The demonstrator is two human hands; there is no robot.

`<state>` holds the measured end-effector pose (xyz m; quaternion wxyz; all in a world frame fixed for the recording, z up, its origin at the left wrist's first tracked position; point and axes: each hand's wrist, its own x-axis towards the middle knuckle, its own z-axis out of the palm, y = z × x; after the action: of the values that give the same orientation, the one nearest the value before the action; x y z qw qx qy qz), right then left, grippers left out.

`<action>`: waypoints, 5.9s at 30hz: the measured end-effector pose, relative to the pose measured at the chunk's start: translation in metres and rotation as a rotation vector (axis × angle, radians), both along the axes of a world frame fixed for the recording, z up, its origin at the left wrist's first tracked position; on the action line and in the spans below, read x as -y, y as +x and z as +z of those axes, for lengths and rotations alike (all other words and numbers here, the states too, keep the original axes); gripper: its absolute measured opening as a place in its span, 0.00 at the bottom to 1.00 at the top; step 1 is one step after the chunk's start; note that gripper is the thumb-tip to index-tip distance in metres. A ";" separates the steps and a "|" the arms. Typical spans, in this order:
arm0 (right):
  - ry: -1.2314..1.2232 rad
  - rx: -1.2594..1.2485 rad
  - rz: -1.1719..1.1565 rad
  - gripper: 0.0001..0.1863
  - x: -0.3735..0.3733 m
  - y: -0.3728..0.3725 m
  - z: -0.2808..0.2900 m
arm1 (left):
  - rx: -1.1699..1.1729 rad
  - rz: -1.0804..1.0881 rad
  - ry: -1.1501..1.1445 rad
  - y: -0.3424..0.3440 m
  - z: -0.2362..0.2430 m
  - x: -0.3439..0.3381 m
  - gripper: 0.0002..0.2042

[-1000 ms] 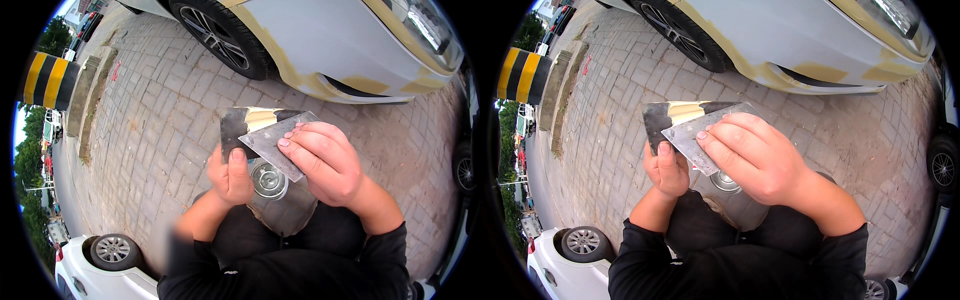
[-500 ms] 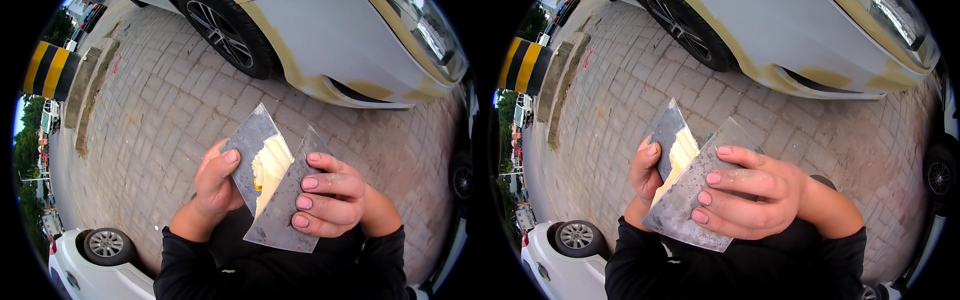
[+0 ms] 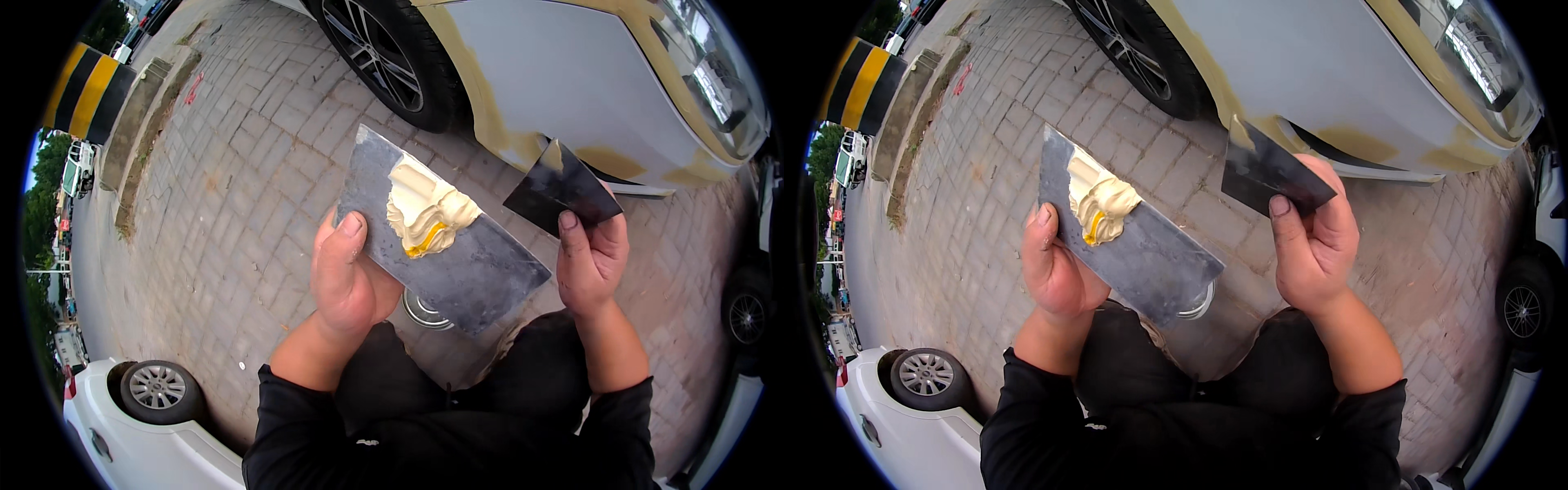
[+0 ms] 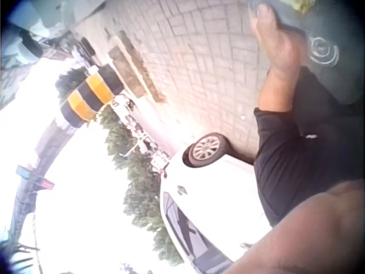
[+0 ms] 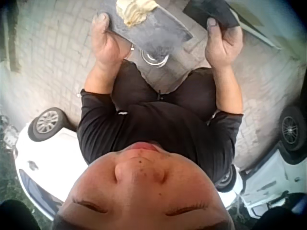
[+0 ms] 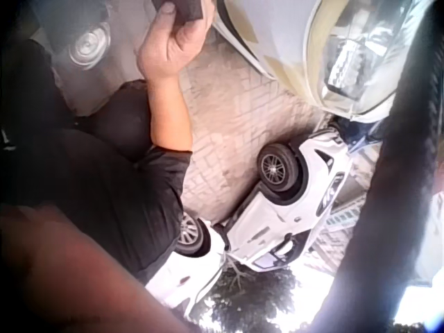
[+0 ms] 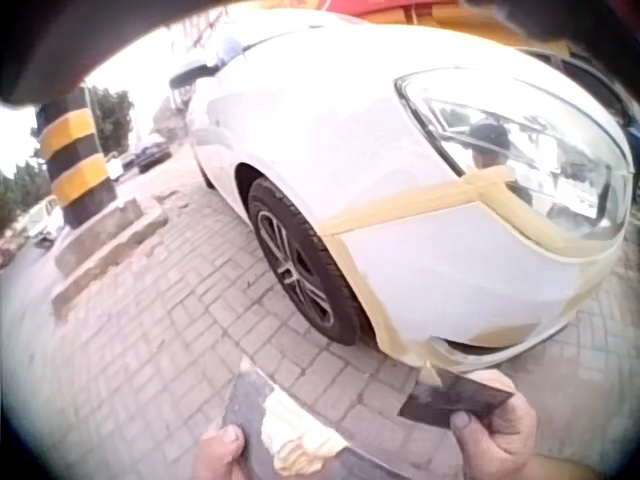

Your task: The person mixes a yellow hardener into a beige body filler on a metal mixing board using a spreader. They then apply the mixed filler to a prepared area on the front bumper of a white car.

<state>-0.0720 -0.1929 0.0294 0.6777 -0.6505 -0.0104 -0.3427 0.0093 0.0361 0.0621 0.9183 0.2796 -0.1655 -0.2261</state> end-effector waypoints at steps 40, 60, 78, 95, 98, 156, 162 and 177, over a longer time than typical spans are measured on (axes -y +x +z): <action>0.011 0.081 0.028 0.33 -0.024 -0.005 0.017 | -0.196 -0.418 -0.044 -0.001 -0.032 0.027 0.19; 0.339 -0.339 0.655 0.41 -0.021 -0.039 -0.013 | -0.166 -0.320 0.090 -0.012 -0.026 0.033 0.18; 0.113 -0.064 0.282 0.25 -0.049 -0.013 0.001 | -0.203 -0.182 0.007 -0.002 -0.019 0.023 0.15; -0.401 -0.381 0.530 0.35 -0.028 -0.025 -0.047 | -0.037 -0.302 -0.034 -0.017 -0.015 0.027 0.17; -0.210 -0.387 0.591 0.30 -0.030 -0.020 -0.030 | -0.059 -0.269 -0.083 -0.019 -0.013 0.021 0.17; -0.348 -0.255 0.491 0.40 -0.019 -0.004 -0.033 | -0.125 -0.229 0.100 -0.008 -0.021 0.036 0.19; 0.247 -0.251 0.220 0.17 -0.014 0.014 -0.015 | -0.122 -0.080 0.002 0.011 -0.033 0.018 0.18; -1.095 0.376 -0.152 0.20 -0.016 0.024 0.024 | 0.916 0.624 0.807 0.003 -0.044 0.015 0.15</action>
<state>-0.0484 -0.1769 0.0533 0.2030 -0.8330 -0.2596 -0.4445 0.0128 0.0215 0.0178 0.6020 0.7018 -0.3517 0.1461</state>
